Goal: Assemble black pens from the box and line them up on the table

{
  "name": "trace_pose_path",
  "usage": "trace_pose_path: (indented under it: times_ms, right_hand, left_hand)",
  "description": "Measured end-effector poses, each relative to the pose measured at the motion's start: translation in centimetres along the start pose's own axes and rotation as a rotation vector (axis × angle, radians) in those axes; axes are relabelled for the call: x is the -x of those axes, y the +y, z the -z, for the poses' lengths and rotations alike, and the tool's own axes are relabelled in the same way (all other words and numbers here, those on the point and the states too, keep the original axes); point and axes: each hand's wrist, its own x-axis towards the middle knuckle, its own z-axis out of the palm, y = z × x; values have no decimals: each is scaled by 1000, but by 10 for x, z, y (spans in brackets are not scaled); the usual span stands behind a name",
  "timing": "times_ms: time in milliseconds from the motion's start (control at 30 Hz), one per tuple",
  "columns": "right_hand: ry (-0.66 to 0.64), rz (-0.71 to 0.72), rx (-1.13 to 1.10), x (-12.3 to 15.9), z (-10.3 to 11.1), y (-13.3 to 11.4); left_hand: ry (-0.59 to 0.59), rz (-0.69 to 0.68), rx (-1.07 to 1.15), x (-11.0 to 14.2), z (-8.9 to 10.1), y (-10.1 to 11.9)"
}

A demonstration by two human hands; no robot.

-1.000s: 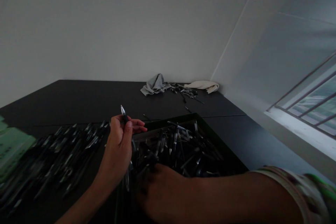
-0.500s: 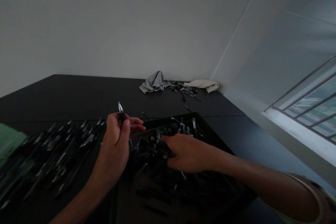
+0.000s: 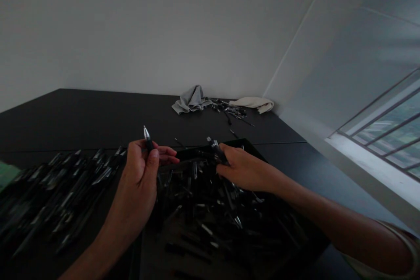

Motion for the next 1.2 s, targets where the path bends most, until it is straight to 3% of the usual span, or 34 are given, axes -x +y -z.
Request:
trace_pose_path:
  times_ms: [267,433,600,733,800,933,1200]
  right_hand:
    - [-35,-21,317,5,-6,4]
    - [117,67,371,19,-11,-8]
    - [172,340,366,36,-20,-20]
    - [-85,716,398,44,-34,-22]
    - [-162,811,419,44,-43,-19]
    - [-150,768,503,39,-51,-14]
    - [-88,645,581,32,-43,-11]
  left_hand:
    - [3,-9,2,0,-1,-1]
    - [0,-1,-10,0,0,-1]
    - [5,2,-10,-1,0,-1]
    - [-2,-10,-2,-1,0,-1]
    - [-3,-20,3,-1,0,-1]
    - [-9,-25,4,-2,0,-2]
    - [-15,-22,-2,-2,0,-3]
